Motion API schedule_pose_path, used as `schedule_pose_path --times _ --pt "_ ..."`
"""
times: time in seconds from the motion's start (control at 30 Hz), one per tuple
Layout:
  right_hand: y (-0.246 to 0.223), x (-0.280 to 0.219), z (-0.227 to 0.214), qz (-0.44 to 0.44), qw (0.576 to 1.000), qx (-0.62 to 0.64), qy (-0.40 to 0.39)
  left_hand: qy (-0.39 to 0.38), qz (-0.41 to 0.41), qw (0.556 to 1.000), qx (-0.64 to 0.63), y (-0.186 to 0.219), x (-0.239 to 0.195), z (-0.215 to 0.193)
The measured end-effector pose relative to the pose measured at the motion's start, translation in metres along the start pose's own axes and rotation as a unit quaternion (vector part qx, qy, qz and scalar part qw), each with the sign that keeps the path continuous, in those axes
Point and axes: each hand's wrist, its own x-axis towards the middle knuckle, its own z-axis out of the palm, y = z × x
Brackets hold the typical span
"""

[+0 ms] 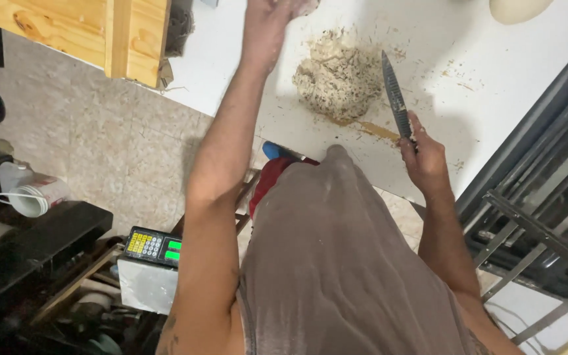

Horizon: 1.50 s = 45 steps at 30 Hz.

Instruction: The person kneads a large mass of dough on a white countertop, then uses a knife to cut off portions. Each portion is placed on a digital scale to check weight, adjusted as needed, and set aside. The process repeats multiple times throughout the clip.

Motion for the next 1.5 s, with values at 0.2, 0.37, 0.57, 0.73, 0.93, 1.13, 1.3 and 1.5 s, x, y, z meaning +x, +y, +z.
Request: schedule_pose_path --times 0.2,0.37,0.57,0.73,0.93,1.13,1.3,1.5 --pt "-0.011 0.029 0.01 0.028 0.99 -0.112 -0.087 0.052 -0.092 0.993 0.058 -0.107 -0.051 -0.024" --pt "-0.036 0.049 0.029 -0.02 0.959 -0.225 -0.172 -0.257 -0.123 0.895 0.344 -0.089 -0.061 0.009" --pt "-0.034 0.036 0.044 0.002 0.968 -0.206 -0.143 -0.337 0.003 0.794 0.505 -0.121 -0.076 0.033" --pt "-0.04 0.013 0.072 0.038 0.974 -0.188 -0.119 -0.319 0.058 0.781 0.534 -0.15 -0.067 0.044" --pt "-0.019 0.009 0.13 0.026 0.98 -0.194 -0.035 -0.193 0.103 0.843 0.491 -0.193 -0.091 0.046" --pt "0.024 0.04 0.216 0.036 0.964 -0.262 -0.001 -0.148 0.121 0.896 0.4 -0.223 -0.118 0.039" --pt "-0.006 0.084 0.236 0.066 0.967 -0.243 0.039 -0.062 0.127 0.924 0.354 -0.23 -0.122 0.023" --pt "-0.009 0.088 0.229 0.044 0.972 -0.232 -0.004 -0.136 0.054 0.87 0.471 -0.225 -0.108 0.01"
